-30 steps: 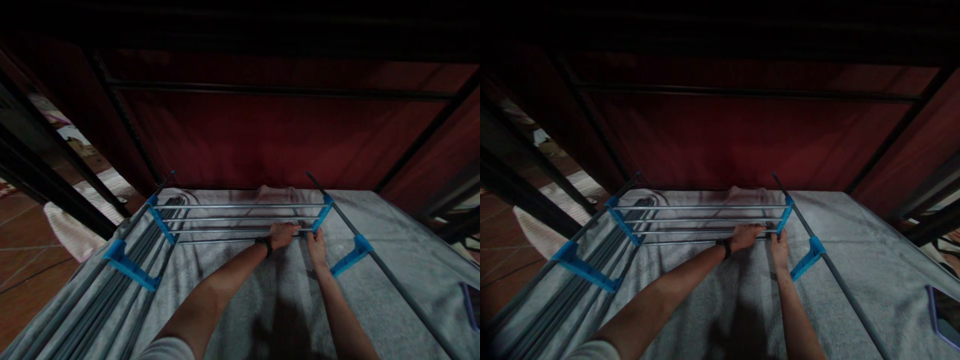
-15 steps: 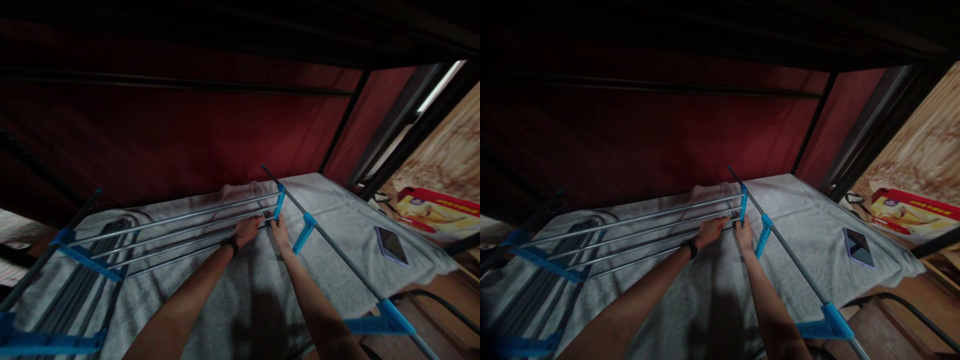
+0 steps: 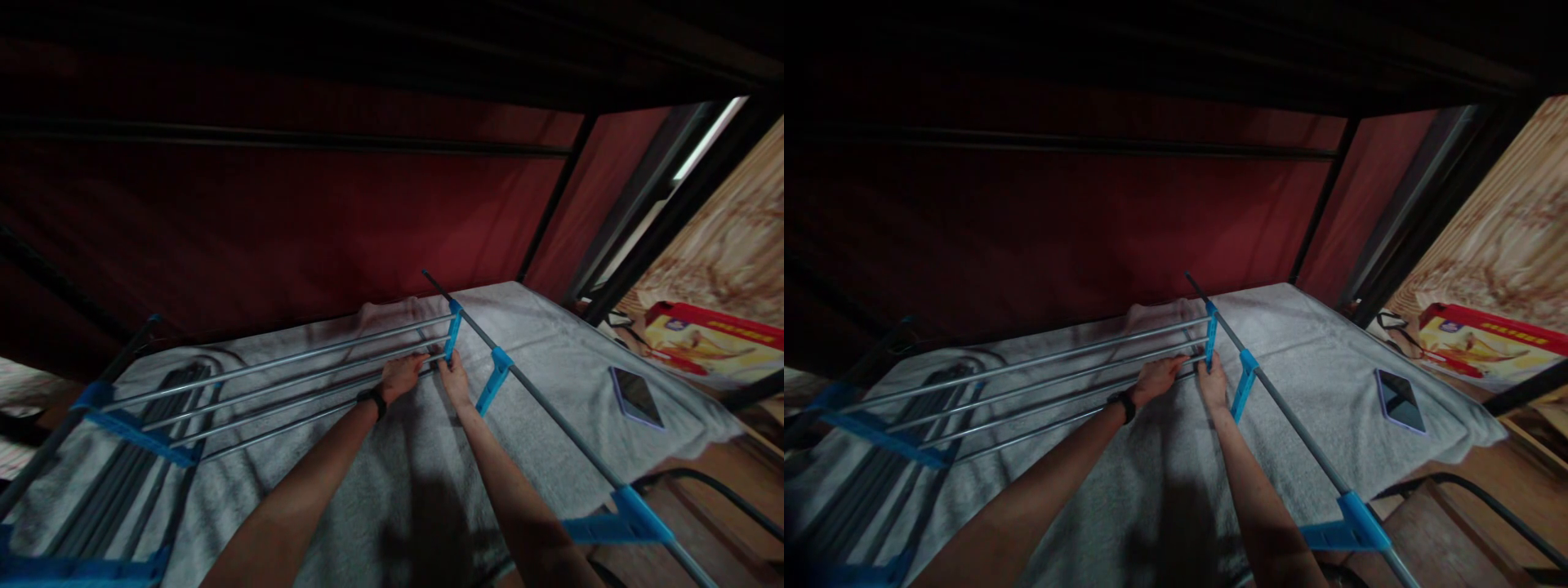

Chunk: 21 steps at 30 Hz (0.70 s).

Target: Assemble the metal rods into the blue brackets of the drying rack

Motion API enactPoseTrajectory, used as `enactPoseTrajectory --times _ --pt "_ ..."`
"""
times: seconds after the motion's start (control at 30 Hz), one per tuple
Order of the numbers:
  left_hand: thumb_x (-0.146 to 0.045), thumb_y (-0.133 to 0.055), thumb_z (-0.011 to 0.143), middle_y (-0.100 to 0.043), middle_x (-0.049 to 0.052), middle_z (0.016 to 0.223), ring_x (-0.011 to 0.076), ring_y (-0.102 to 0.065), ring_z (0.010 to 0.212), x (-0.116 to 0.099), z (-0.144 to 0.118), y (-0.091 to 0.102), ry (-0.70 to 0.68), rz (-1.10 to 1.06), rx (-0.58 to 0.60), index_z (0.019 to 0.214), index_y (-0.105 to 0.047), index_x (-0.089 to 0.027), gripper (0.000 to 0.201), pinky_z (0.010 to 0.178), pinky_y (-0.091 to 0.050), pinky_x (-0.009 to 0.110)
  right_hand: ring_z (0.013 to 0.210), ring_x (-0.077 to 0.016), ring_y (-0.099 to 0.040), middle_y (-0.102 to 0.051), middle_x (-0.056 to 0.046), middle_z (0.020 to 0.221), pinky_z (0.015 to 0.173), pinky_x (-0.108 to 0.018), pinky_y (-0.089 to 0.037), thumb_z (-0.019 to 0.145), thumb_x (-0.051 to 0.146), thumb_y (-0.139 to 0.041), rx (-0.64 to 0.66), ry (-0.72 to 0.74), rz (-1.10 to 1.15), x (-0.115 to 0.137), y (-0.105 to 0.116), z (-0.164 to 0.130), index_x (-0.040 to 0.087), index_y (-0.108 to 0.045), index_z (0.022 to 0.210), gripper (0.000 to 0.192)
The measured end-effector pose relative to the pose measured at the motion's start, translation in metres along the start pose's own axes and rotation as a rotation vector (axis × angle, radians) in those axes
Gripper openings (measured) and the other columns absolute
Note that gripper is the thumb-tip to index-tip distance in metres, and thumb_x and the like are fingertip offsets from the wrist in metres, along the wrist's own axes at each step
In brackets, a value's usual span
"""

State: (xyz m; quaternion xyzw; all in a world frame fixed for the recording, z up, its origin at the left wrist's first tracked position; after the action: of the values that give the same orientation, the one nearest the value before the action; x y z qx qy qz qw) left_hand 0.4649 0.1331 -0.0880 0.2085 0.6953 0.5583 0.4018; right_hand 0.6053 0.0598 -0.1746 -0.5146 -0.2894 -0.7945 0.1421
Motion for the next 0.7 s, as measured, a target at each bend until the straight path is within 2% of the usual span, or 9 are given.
enactPoseTrajectory --times 0.43,0.6,0.7 --pt "-0.029 -0.034 0.101 -0.066 0.001 0.133 0.0218 -0.064 0.116 0.0017 0.0079 -0.0006 0.0 -0.035 0.031 0.139 -0.056 -0.036 0.044 0.099 -0.048 0.035 0.076 -0.0203 -0.06 -0.068 -0.001 0.088 0.079 -0.033 -0.05 0.083 0.037 -0.045 0.024 -0.034 -0.009 0.0034 0.0008 -0.0016 0.022 -0.057 0.12 0.042" --pt "-0.028 -0.033 0.102 -0.064 -0.001 0.136 0.0191 -0.062 0.12 0.0024 0.0091 0.0007 -0.01 -0.065 0.041 0.138 -0.057 -0.035 0.044 0.099 -0.048 0.031 0.077 -0.0198 -0.06 -0.068 -0.002 0.09 0.081 -0.033 -0.05 0.081 0.035 -0.046 0.032 -0.023 0.017 0.0026 0.0006 -0.0025 0.022 -0.057 0.119 0.042" --pt "-0.029 -0.032 0.102 -0.067 0.0 0.131 0.0208 -0.064 0.115 0.0025 0.0089 -0.0007 -0.014 -0.051 0.036 0.137 -0.057 -0.036 0.043 0.095 -0.05 0.033 0.079 -0.0208 -0.061 -0.068 -0.002 0.091 0.082 -0.034 -0.05 0.08 0.034 -0.046 0.024 -0.016 0.017 0.0037 0.0006 -0.0025 0.021 -0.056 0.119 0.042"
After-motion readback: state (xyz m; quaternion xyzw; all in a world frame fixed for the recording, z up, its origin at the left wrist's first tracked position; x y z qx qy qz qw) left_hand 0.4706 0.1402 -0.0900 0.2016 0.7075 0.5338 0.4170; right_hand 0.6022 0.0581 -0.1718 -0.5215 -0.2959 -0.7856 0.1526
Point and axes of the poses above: each hand's wrist, its own z-axis towards the middle knuckle, its own y-axis out of the back of the hand, x = y × z, the point moved 2 cm from there along z, towards the middle knuckle
